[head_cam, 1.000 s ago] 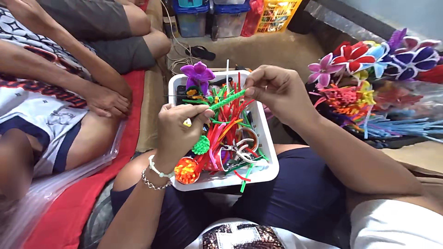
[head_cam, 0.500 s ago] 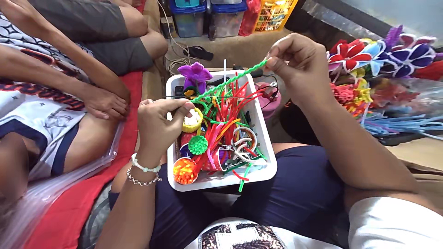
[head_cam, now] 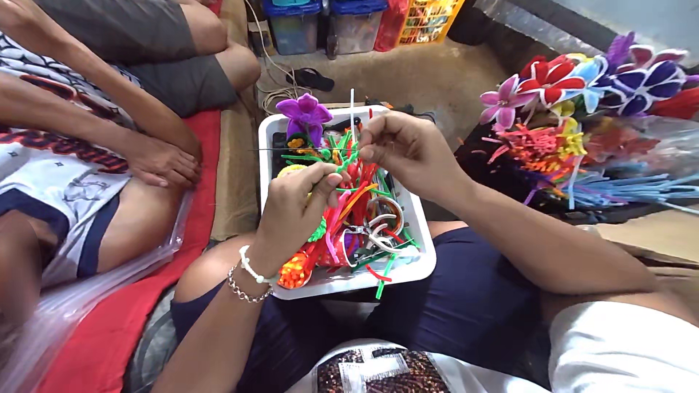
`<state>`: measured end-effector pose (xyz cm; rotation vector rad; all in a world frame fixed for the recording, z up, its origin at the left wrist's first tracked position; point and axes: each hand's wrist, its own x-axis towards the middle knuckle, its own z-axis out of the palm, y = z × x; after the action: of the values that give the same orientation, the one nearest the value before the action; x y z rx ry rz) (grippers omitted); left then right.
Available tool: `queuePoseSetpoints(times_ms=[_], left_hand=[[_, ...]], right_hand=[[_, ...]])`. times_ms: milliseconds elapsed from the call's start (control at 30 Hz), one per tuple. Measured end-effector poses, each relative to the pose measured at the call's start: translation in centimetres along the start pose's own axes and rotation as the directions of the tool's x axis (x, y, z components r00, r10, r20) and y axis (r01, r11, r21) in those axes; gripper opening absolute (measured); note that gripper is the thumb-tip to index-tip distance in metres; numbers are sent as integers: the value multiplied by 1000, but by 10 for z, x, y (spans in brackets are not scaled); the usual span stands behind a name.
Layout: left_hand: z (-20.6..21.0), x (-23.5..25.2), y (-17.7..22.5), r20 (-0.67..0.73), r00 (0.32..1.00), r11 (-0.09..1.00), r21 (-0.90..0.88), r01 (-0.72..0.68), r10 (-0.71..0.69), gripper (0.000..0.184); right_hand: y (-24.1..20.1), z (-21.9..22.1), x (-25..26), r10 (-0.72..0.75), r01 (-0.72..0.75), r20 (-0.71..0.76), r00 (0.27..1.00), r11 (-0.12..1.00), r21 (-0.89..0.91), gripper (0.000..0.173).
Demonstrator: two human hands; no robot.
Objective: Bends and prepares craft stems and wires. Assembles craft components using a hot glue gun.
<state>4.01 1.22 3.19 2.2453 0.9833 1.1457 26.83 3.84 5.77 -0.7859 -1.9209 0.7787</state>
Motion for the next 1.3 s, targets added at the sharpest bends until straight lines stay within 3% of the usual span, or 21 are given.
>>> queuePoseSetpoints(times_ms=[100,200,333,433,533,667,733,833,1000,1300], left_hand=[[-4,-2,-2,-9,1000,1000,11,-18,18,23],[-5,-1,1,35,999,995,-98,35,-32,22],[-7,-1,3,191,965,910,-341,236,-179,25],[-9,-3,-3,234,952,902,-339,269,-196,28],[-13,-4,-4,167,958,916,-295,273,-232,28],[-6,-3,-2,125,961,913,-300,275,-249,26],[-2,-3,-7,140,967,942,-235,240,-211,25],[-1,-3,-11,180,967,956,-198,217,-182,27],[-11,-1,-9,150,948,918,-247,310,-280,27],[-7,1,-10,180,954,865,-408,293,-238,30]], right_hand=[[1,-1,2,-70,71,12,997,994,-82,9],[4,-3,4,-123,124,15,992,986,-110,10],[6,-3,6,-60,61,11,998,996,-60,9],[9,-9,6,28,-29,-36,999,999,-32,11],[13,-12,7,161,-137,-132,978,975,174,8],[13,14,-1,352,-334,76,933,767,548,30],[12,30,-5,372,-372,124,920,732,571,21],[13,34,-3,334,-323,71,940,802,503,5],[19,9,3,275,-218,-77,958,879,423,4],[19,-13,5,217,-134,-179,960,912,388,7]])
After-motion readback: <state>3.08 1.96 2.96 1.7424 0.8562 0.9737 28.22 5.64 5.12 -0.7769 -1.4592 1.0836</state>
